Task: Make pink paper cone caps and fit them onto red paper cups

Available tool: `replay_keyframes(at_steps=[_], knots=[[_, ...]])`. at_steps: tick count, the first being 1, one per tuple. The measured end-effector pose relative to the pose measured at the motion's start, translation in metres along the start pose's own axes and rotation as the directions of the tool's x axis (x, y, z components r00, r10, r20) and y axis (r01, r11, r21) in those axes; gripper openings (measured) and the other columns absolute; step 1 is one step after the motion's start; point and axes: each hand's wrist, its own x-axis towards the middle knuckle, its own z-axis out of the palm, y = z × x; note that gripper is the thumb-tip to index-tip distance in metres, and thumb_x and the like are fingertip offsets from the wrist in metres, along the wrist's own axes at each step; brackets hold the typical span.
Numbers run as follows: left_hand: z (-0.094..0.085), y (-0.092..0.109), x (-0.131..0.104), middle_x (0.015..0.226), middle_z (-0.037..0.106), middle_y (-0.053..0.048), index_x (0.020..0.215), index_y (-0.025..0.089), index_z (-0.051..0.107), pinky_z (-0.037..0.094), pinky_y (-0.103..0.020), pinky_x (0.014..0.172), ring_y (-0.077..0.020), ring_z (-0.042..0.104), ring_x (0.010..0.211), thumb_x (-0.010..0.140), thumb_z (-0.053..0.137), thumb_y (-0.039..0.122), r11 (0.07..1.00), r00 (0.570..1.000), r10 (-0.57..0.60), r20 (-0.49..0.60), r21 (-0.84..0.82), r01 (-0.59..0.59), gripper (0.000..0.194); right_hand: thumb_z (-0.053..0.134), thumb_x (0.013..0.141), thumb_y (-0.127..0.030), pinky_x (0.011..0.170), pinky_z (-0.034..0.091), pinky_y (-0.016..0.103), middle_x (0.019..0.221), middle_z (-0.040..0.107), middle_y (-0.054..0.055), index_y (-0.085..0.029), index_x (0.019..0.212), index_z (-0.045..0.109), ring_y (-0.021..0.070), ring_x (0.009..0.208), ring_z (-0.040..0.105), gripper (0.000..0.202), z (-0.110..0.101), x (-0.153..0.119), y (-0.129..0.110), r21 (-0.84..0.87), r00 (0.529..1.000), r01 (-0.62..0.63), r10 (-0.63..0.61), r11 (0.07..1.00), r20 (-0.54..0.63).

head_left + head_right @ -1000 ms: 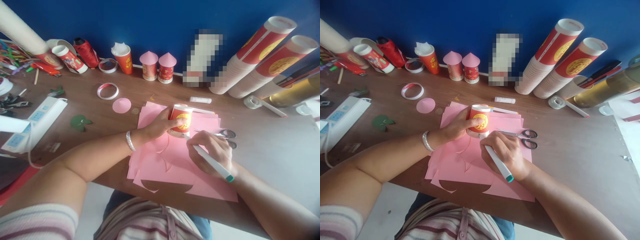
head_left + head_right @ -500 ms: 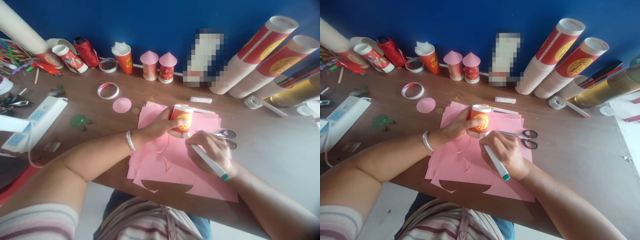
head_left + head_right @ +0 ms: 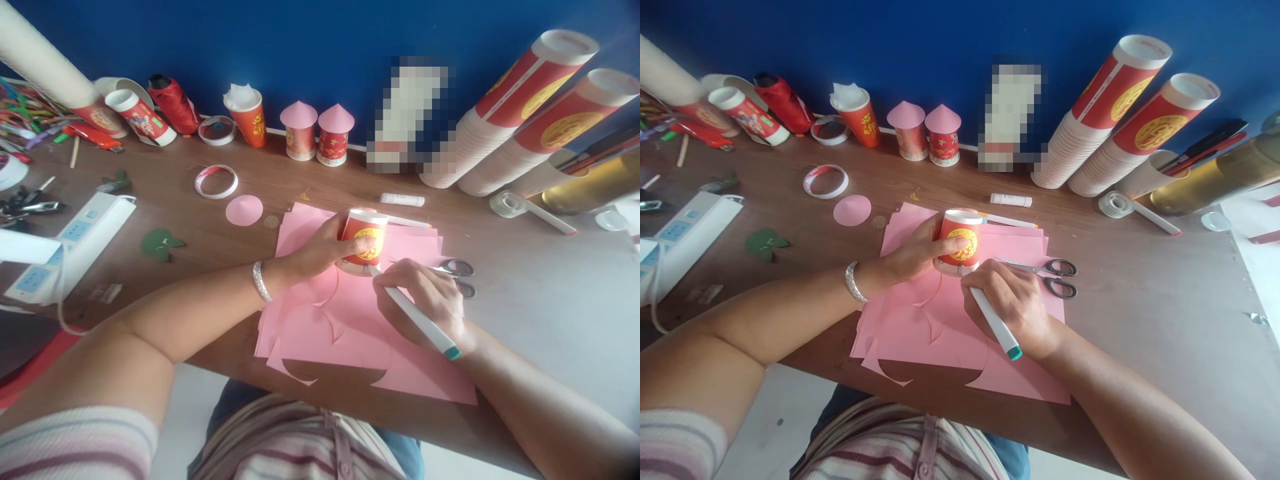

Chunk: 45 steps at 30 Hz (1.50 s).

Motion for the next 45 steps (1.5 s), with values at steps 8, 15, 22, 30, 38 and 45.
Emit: replay_keyframes(at_steps=[8, 15, 22, 30, 38, 45], knots=[[-0.0011, -0.0005, -0.0012, 0.112, 0.069, -0.008, 0.127, 0.020, 0.059, 0.059, -0.033, 0.081, -0.0198, 0.069, 0.097, 0.085, 0.080, 0.041, 1.000, 1.000, -0.005, -0.005, 0.016, 0.005, 0.052, 0.060, 0.087, 0.000, 0.052, 0.046, 0.025, 0.071, 0.065, -0.002, -0.020, 0.093, 0.058, 0.0119, 0.059, 0.061, 0.022, -0.0009, 0.0012, -0.0002, 0.016, 1.000, 0.011, -0.011, 1.000, 0.022], [-0.0015, -0.0015, -0.0007, 0.115, 0.068, -0.009, 0.128, 0.020, 0.059, 0.059, -0.032, 0.082, -0.0205, 0.067, 0.101, 0.085, 0.080, 0.042, 1.000, 1.000, -0.016, -0.015, 0.018, 0.016, 0.053, 0.060, 0.086, 0.000, 0.054, 0.047, 0.026, 0.070, 0.063, -0.003, -0.020, 0.092, 0.059, 0.0120, 0.057, 0.059, 0.021, 0.0000, -0.0006, -0.0017, 0.041, 1.000, 0.007, -0.006, 0.999, -0.004], [-0.0010, -0.0010, -0.0001, 0.115, 0.068, -0.010, 0.127, 0.019, 0.059, 0.059, -0.033, 0.079, -0.0205, 0.067, 0.097, 0.084, 0.080, 0.043, 1.000, 1.000, -0.001, -0.008, 0.027, 0.002, 0.053, 0.058, 0.088, -0.002, 0.052, 0.047, 0.025, 0.071, 0.065, -0.003, -0.022, 0.092, 0.060, 0.0122, 0.057, 0.060, 0.021, -0.0003, 0.0009, -0.0015, 0.019, 1.000, 0.002, -0.002, 1.000, 0.014], [0.0012, 0.0013, 0.0003, 0.109, 0.067, -0.009, 0.118, 0.016, 0.059, 0.056, -0.033, 0.080, -0.0217, 0.065, 0.099, 0.080, 0.082, 0.043, 1.000, 0.999, -0.002, -0.038, 0.026, 0.003, 0.052, 0.058, 0.089, -0.002, 0.053, 0.048, 0.025, 0.073, 0.066, -0.002, -0.022, 0.092, 0.058, 0.0121, 0.058, 0.062, 0.020, -0.0001, 0.0027, -0.0016, 0.023, 0.999, 0.021, -0.022, 1.000, 0.042], [0.0024, 0.0037, -0.0012, 0.099, 0.068, -0.006, 0.116, 0.017, 0.058, 0.056, -0.033, 0.077, -0.0210, 0.067, 0.092, 0.081, 0.082, 0.045, 1.000, 1.000, 0.004, -0.009, 0.031, -0.004, 0.051, 0.057, 0.091, -0.002, 0.051, 0.046, 0.025, 0.074, 0.065, -0.003, -0.022, 0.094, 0.058, 0.0106, 0.055, 0.058, 0.020, 0.0020, 0.0031, -0.0010, 0.037, 0.998, 0.025, -0.027, 0.999, 0.052], [0.0031, 0.0034, -0.0010, 0.093, 0.071, -0.006, 0.113, 0.018, 0.057, 0.055, -0.033, 0.074, -0.0211, 0.070, 0.087, 0.081, 0.082, 0.045, 0.999, 1.000, 0.003, 0.008, 0.039, -0.003, 0.049, 0.061, 0.090, -0.003, 0.052, 0.048, 0.025, 0.076, 0.067, -0.002, -0.021, 0.096, 0.060, 0.0125, 0.060, 0.064, 0.019, 0.0029, -0.0001, 0.0015, 0.024, 0.999, 0.012, -0.013, 1.000, 0.042]])
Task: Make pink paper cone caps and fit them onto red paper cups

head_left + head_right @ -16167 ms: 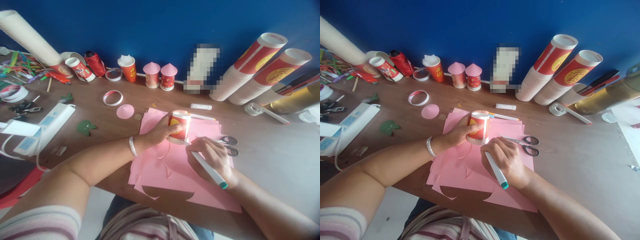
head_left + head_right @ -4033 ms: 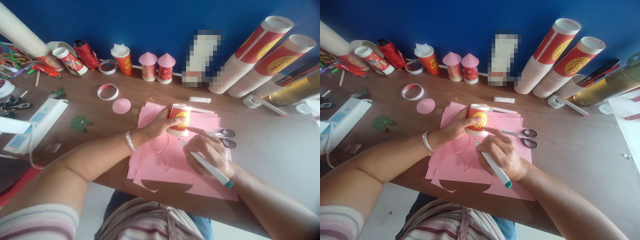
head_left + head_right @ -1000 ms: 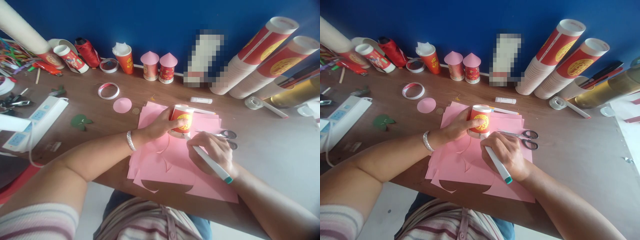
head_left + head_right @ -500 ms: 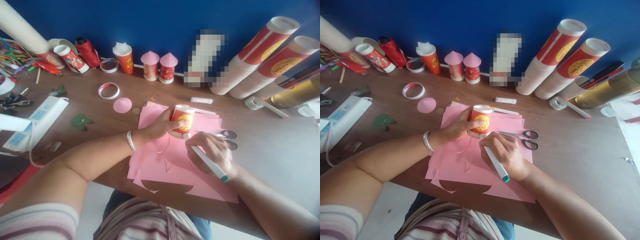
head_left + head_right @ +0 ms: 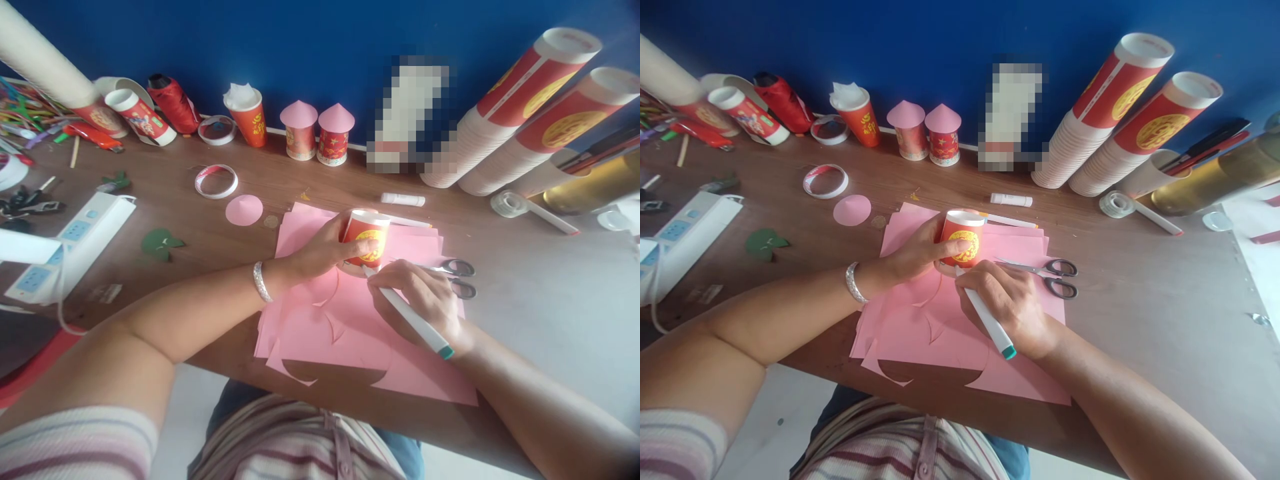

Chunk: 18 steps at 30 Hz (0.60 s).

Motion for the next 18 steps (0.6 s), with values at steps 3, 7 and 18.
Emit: replay_keyframes(at_steps=[3, 7, 18], knots=[[-0.0008, -0.0016, 0.0007, 0.091, 0.071, -0.005, 0.111, 0.018, 0.056, 0.055, -0.032, 0.071, -0.0204, 0.071, 0.084, 0.082, 0.081, 0.046, 1.000, 1.000, 0.006, 0.010, -0.005, -0.006, 0.047, 0.061, 0.090, -0.004, 0.052, 0.048, 0.025, 0.077, 0.068, -0.002, -0.022, 0.097, 0.061, 0.0129, 0.061, 0.065, 0.019, -0.0015, 0.0003, -0.0005, -0.015, 1.000, -0.012, 0.012, 1.000, -0.012], [-0.0010, -0.0022, 0.0011, 0.092, 0.072, -0.005, 0.113, 0.018, 0.057, 0.055, -0.031, 0.071, -0.0204, 0.071, 0.086, 0.082, 0.081, 0.045, 1.000, 1.000, 0.012, 0.019, -0.017, -0.012, 0.047, 0.061, 0.090, -0.003, 0.052, 0.048, 0.025, 0.077, 0.069, -0.002, -0.022, 0.097, 0.062, 0.0128, 0.061, 0.065, 0.021, -0.0042, 0.0019, -0.0020, -0.035, 1.000, -0.017, 0.017, 0.999, -0.013], [0.0004, 0.0011, 0.0007, 0.089, 0.071, -0.004, 0.113, 0.018, 0.058, 0.056, -0.032, 0.072, -0.0200, 0.071, 0.082, 0.083, 0.080, 0.043, 1.000, 1.000, 0.015, 0.020, -0.026, -0.014, 0.045, 0.060, 0.087, 0.000, 0.052, 0.049, 0.025, 0.073, 0.067, -0.002, -0.022, 0.094, 0.061, 0.0132, 0.059, 0.065, 0.023, -0.0048, 0.0027, -0.0034, -0.010, 0.999, -0.021, 0.021, 1.000, -0.029]])
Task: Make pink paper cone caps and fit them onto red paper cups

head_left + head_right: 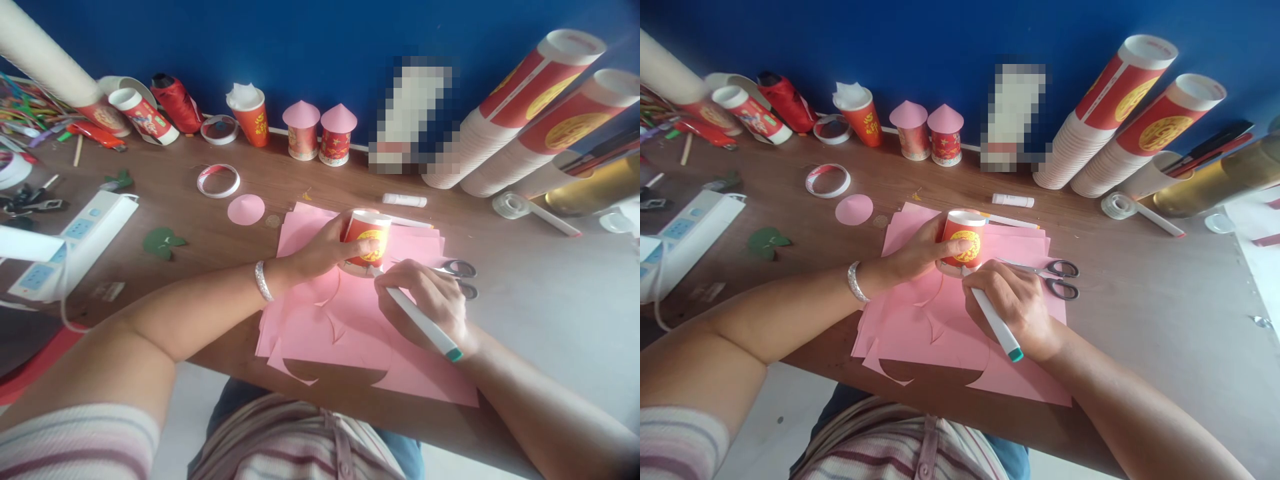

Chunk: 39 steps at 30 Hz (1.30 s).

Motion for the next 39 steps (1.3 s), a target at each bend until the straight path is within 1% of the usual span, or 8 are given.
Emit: replay_keyframes(at_steps=[5, 11, 17, 22, 30, 39], knots=[[-0.0011, -0.0013, -0.0002, 0.093, 0.072, -0.006, 0.115, 0.018, 0.057, 0.056, -0.033, 0.073, -0.0210, 0.071, 0.086, 0.082, 0.081, 0.044, 1.000, 1.000, -0.006, -0.016, 0.007, 0.006, 0.049, 0.058, 0.088, 0.000, 0.051, 0.048, 0.025, 0.073, 0.067, -0.002, -0.022, 0.094, 0.060, 0.0120, 0.058, 0.063, 0.023, -0.0010, 0.0010, -0.0012, -0.002, 1.000, -0.001, 0.001, 1.000, 0.013], [-0.0005, -0.0004, 0.0000, 0.088, 0.071, -0.004, 0.108, 0.018, 0.057, 0.055, -0.031, 0.070, -0.0191, 0.070, 0.082, 0.083, 0.081, 0.043, 1.000, 1.000, 0.005, -0.002, -0.012, -0.005, 0.043, 0.060, 0.089, -0.001, 0.052, 0.047, 0.025, 0.075, 0.067, -0.001, -0.021, 0.096, 0.059, 0.0123, 0.061, 0.063, 0.021, -0.0001, -0.0011, 0.0002, -0.002, 1.000, 0.001, -0.001, 1.000, 0.012], [-0.0008, -0.0020, 0.0004, 0.088, 0.071, -0.004, 0.107, 0.018, 0.057, 0.055, -0.030, 0.070, -0.0189, 0.071, 0.081, 0.082, 0.082, 0.040, 0.999, 1.000, -0.002, 0.008, -0.043, 0.002, 0.042, 0.062, 0.090, -0.001, 0.054, 0.049, 0.026, 0.076, 0.068, -0.002, -0.022, 0.099, 0.060, 0.0135, 0.063, 0.066, 0.023, 0.0015, -0.0028, 0.0014, -0.004, 1.000, -0.014, 0.014, 1.000, -0.002], [-0.0013, -0.0025, 0.0007, 0.089, 0.071, -0.005, 0.108, 0.018, 0.056, 0.055, -0.030, 0.069, -0.0191, 0.070, 0.080, 0.081, 0.082, 0.038, 0.998, 1.000, -0.007, 0.004, -0.059, 0.007, 0.043, 0.063, 0.087, 0.001, 0.054, 0.049, 0.026, 0.074, 0.067, -0.002, -0.021, 0.095, 0.061, 0.0135, 0.061, 0.067, 0.024, 0.0029, -0.0010, 0.0013, -0.043, 0.999, -0.018, 0.016, 0.999, -0.036], [0.0002, -0.0002, 0.0000, 0.092, 0.070, -0.004, 0.111, 0.016, 0.057, 0.055, -0.027, 0.067, -0.0176, 0.071, 0.082, 0.082, 0.081, 0.034, 0.996, 0.999, -0.031, -0.007, -0.083, 0.031, 0.042, 0.063, 0.087, 0.000, 0.055, 0.049, 0.025, 0.073, 0.066, -0.002, -0.022, 0.092, 0.060, 0.0124, 0.060, 0.065, 0.023, 0.0031, -0.0012, 0.0012, -0.103, 0.998, -0.027, 0.021, 0.994, -0.060], [-0.0017, -0.0028, 0.0009, 0.092, 0.069, -0.005, 0.113, 0.016, 0.057, 0.057, -0.028, 0.068, -0.0180, 0.070, 0.082, 0.081, 0.082, 0.033, 0.992, 0.999, -0.039, -0.008, -0.121, 0.038, 0.044, 0.062, 0.086, 0.001, 0.053, 0.046, 0.025, 0.071, 0.065, -0.004, -0.022, 0.093, 0.060, 0.0123, 0.060, 0.065, 0.024, 0.0024, -0.0030, 0.0016, -0.093, 0.999, -0.026, 0.022, 0.995, -0.048]])
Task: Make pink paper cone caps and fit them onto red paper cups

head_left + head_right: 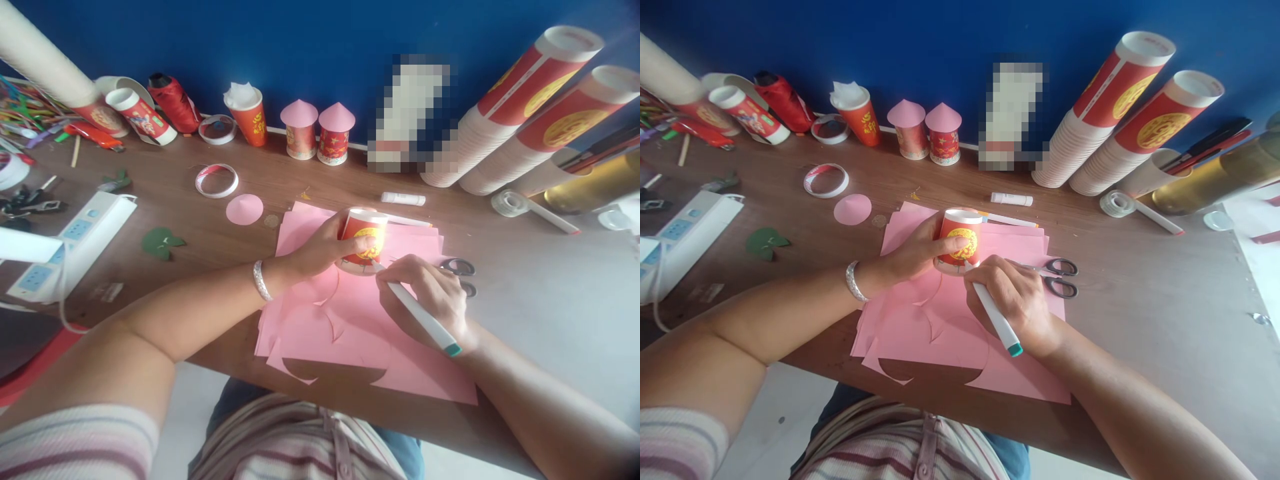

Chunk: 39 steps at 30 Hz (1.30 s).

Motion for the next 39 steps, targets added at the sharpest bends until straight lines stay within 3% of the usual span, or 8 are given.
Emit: replay_keyframes(at_steps=[12, 20, 30, 39], knots=[[0.0035, 0.0045, -0.0027, 0.092, 0.066, -0.003, 0.116, 0.017, 0.057, 0.061, -0.032, 0.071, -0.0172, 0.069, 0.081, 0.083, 0.080, 0.032, 0.999, 0.999, -0.035, -0.008, -0.021, 0.035, 0.043, 0.060, 0.088, 0.000, 0.053, 0.045, 0.025, 0.072, 0.064, -0.002, -0.020, 0.092, 0.058, 0.0115, 0.059, 0.061, 0.021, -0.0004, -0.0008, 0.0007, 0.057, 0.999, 0.022, -0.024, 0.998, 0.036], [-0.0001, 0.0000, 0.0001, 0.093, 0.068, -0.004, 0.115, 0.017, 0.060, 0.057, -0.027, 0.070, -0.0163, 0.069, 0.084, 0.084, 0.080, 0.035, 0.999, 1.000, 0.031, -0.001, 0.041, -0.031, 0.041, 0.059, 0.089, 0.000, 0.053, 0.045, 0.025, 0.072, 0.063, -0.002, -0.020, 0.092, 0.058, 0.0116, 0.059, 0.060, 0.020, -0.0011, 0.0029, -0.0016, 0.082, 0.998, 0.028, -0.032, 0.996, 0.052], [0.0003, 0.0000, -0.0003, 0.092, 0.068, -0.005, 0.117, 0.016, 0.059, 0.058, -0.027, 0.068, -0.0166, 0.069, 0.080, 0.081, 0.082, 0.035, 1.000, 1.000, 0.010, 0.003, -0.015, -0.010, 0.046, 0.059, 0.088, -0.002, 0.053, 0.045, 0.025, 0.071, 0.063, -0.003, -0.021, 0.091, 0.058, 0.0113, 0.058, 0.061, 0.019, -0.0002, -0.0009, 0.0009, 0.037, 0.999, 0.021, -0.022, 0.999, 0.029], [0.0012, 0.0021, -0.0027, 0.102, 0.068, -0.007, 0.118, 0.018, 0.058, 0.063, -0.034, 0.074, -0.0196, 0.069, 0.088, 0.082, 0.083, 0.038, 0.999, 0.999, -0.035, -0.010, -0.033, 0.034, 0.048, 0.059, 0.084, 0.000, 0.051, 0.043, 0.026, 0.068, 0.061, -0.004, -0.024, 0.088, 0.057, 0.0116, 0.055, 0.058, 0.024, -0.0009, 0.0008, -0.0009, -0.016, 1.000, 0.004, -0.003, 1.000, 0.016]])
